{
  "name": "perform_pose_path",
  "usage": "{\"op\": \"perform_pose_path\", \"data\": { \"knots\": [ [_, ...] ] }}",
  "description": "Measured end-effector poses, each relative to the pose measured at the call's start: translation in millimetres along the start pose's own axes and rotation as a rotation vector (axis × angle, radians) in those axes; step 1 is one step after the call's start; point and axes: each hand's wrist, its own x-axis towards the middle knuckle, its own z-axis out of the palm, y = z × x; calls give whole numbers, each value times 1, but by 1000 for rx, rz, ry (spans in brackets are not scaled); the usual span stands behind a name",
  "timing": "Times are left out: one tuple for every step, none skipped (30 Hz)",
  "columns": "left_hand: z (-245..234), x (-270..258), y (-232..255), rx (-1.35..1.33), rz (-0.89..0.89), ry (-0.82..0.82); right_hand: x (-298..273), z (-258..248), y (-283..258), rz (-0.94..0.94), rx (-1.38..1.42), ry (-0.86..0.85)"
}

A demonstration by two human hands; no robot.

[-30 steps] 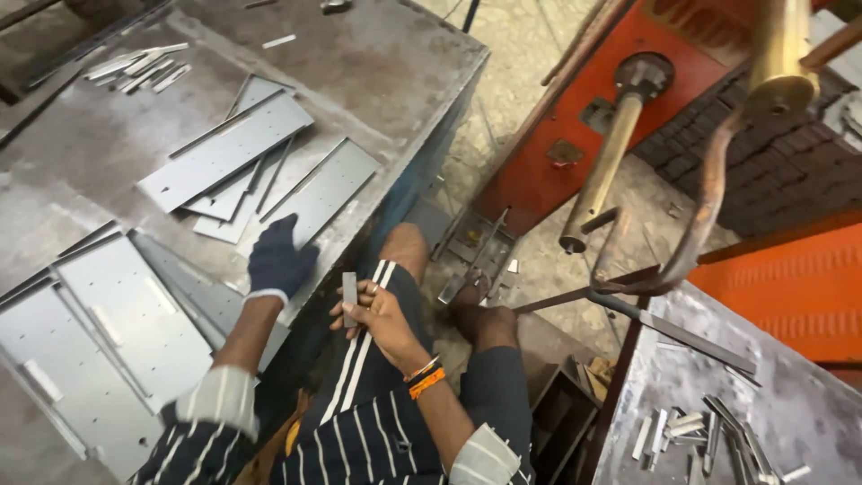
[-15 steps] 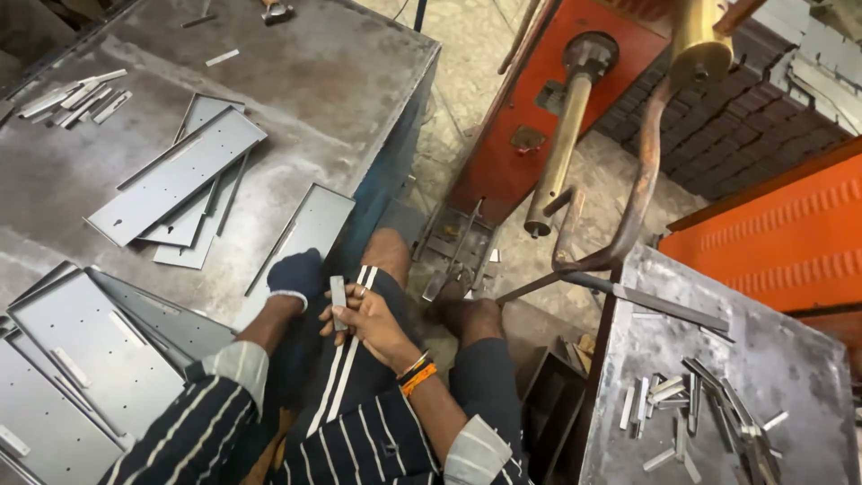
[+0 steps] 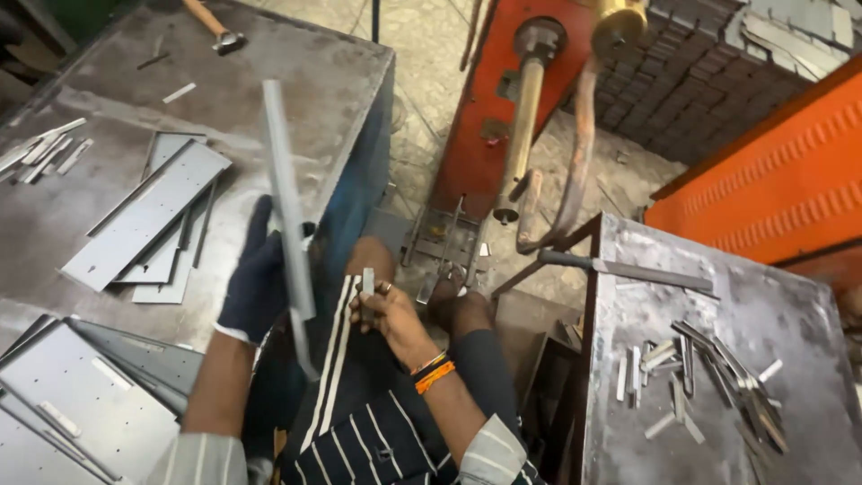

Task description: The person sits at a workshop bench holding a gray sheet-metal box panel and picks up small metal strips from a nearby table one at a time, fitting each strip into slots along the panel. Finished panels are stacked on the adjacent table as the person works through them.

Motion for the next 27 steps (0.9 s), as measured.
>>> {"op": "perform_pose_path", "data": {
  "knots": [
    [-23, 9, -34, -110, -90, -119, -3, -5, -6, -20, -6, 5],
    [-17, 4, -36, -107, -102, -132, -7, -9, -13, -29, 1, 19],
    [-10, -2, -39, -174, -94, -150, -14, -15, -18, -41, 1, 47],
    [-4, -7, -42, -241, -88, -167, -21, -21, -24, -54, 2, 76],
    [4, -10, -45, -309, -89, -189, -32, -25, -34, -68, 14, 104],
    [12, -14, -49, -377, -91, -209, -43, -30, -44, -76, -28, 139],
    [22, -19, -56, -449, -103, -233, -60, -37, -54, -84, -71, 184],
    [33, -25, -63, -523, -116, -253, -77, -42, -66, -98, -59, 222],
    [45, -30, -71, -599, -137, -275, -95, -49, -78, -105, -94, 292],
    [56, -35, -79, -675, -159, -294, -114, -55, -89, -109, -128, 362],
    [44, -33, -96, -680, -205, -318, -132, -70, -89, -123, -115, 409],
    [33, -31, -113, -560, -202, -241, -151, -84, -90, -161, -110, 489],
    [21, -25, -128, -433, -189, -171, -167, -97, -91, -203, -104, 563],
    [12, -19, -145, -432, -225, -202, -182, -125, -84, -219, -91, 605],
    [0, -15, -160, -256, -265, -161, -195, -151, -74, -234, -138, 712],
    [-12, -10, -175, -78, -298, -124, -208, -176, -64, -244, -184, 821],
    [-6, -12, -179, -73, -314, -144, -222, -188, -64, -252, -174, 844],
    [-1, -14, -183, 103, -223, -158, -236, -200, -64, -198, -554, 1151],
    [2, -16, -185, 276, -119, -164, -245, -212, -65, -124, -951, 1428],
    [12, -17, -184, 278, -124, -178, -255, -220, -66, -123, -943, 1442],
    [18, -20, -181, 451, 33, -213, -264, -226, -66, -93, -1011, 1581],
    [24, -23, -178, 622, 193, -246, -272, -232, -65, -60, -1079, 1719],
    [44, -28, -165, 623, 194, -250, -275, -232, -67, -60, -1076, 1722],
    [63, -33, -153, 421, 20, -167, -277, -232, -69, -66, -1107, 1797],
    [81, -39, -139, 219, -149, -77, -278, -231, -71, -72, -1139, 1869],
    [84, -38, -139, 220, -148, -76, -278, -235, -69, -73, -1138, 1867],
    [87, -37, -138, 202, -212, -36, -277, -238, -67, -24, -1167, 1866]
  ]
}}
